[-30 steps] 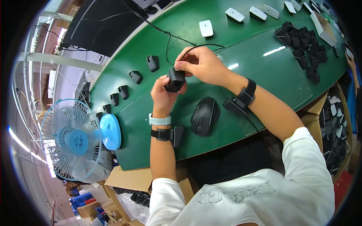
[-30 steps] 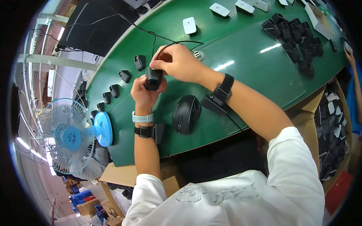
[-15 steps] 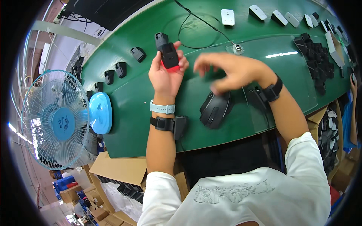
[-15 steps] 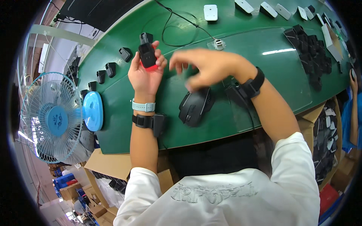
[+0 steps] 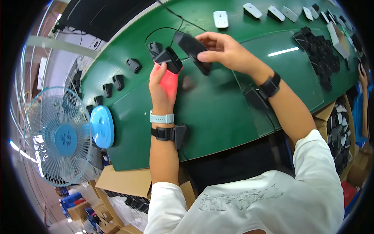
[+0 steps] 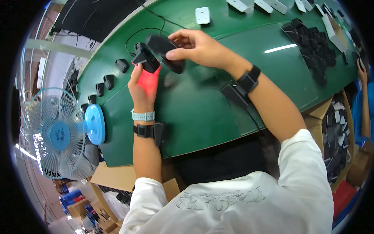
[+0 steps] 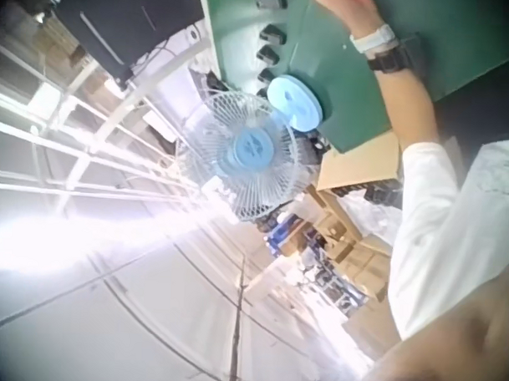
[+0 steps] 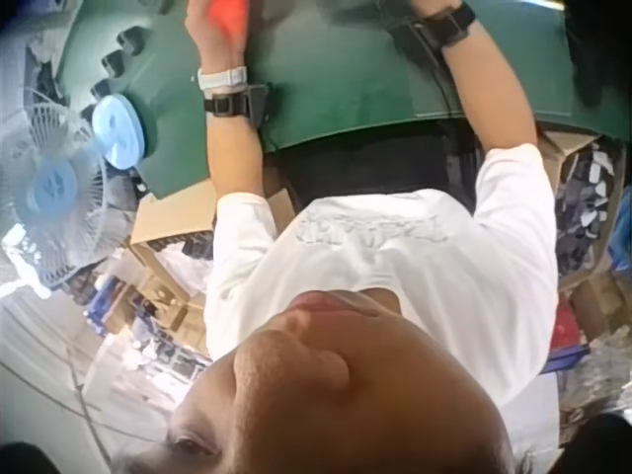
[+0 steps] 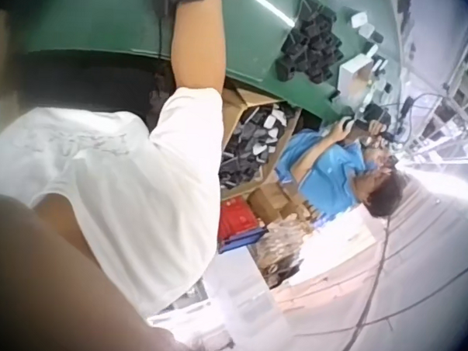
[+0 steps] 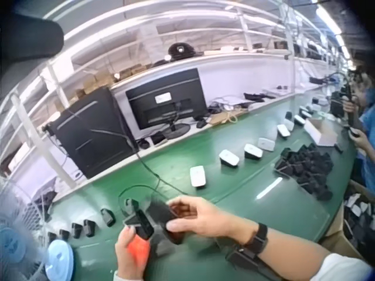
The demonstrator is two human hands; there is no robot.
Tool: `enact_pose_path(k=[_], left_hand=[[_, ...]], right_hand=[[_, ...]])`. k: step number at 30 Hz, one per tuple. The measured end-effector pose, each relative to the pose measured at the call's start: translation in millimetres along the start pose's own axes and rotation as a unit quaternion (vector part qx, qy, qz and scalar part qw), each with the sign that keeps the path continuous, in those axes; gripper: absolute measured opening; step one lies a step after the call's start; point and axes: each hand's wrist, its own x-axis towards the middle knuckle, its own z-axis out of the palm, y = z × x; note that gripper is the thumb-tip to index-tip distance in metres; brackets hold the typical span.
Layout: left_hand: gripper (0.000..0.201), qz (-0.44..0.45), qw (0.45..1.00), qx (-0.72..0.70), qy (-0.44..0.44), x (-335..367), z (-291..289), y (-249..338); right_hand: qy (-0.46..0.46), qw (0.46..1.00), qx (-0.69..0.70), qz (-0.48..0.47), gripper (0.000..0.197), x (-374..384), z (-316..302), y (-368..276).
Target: The worker is testing internal sensor components for computer mice against a light source and then organizing them into cardboard shipping boxes.
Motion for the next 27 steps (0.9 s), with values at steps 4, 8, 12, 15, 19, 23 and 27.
enact_pose_path(k=[4,8,12,15,19,23,27], left_hand=[[0.053,0.004,0.992,0.124,-0.018,-4,12,-7],[0.07,-0.005,0.991,0.136,-0.017,-4,17,-7],[0.067,-0.004,0.985,0.156,-0.073,-7,19,-2],[0.063,-0.008,0.988,0.138,-0.07,-4,19,-8],[0.063,-0.069,0.996,-0.057,0.029,0,-7,1],[0.037,-0.041,0.996,0.036,0.07,2,-1,-4],[0.022,-0.064,0.997,0.013,0.028,4,-3,1]], right_hand=[[0.076,0.997,-0.001,-0.027,0.065,2,2,6],[0.075,0.994,-0.072,-0.046,0.071,-1,7,4],[0.078,0.984,-0.128,-0.098,0.071,-6,15,0],[0.086,0.975,-0.153,-0.14,0.068,-10,16,-1],[-0.056,0.955,-0.238,-0.17,0.059,-11,13,-4],[-0.348,0.872,-0.34,-0.056,0.058,-23,19,6],[-0.408,0.812,-0.406,-0.098,0.057,-26,23,3]])
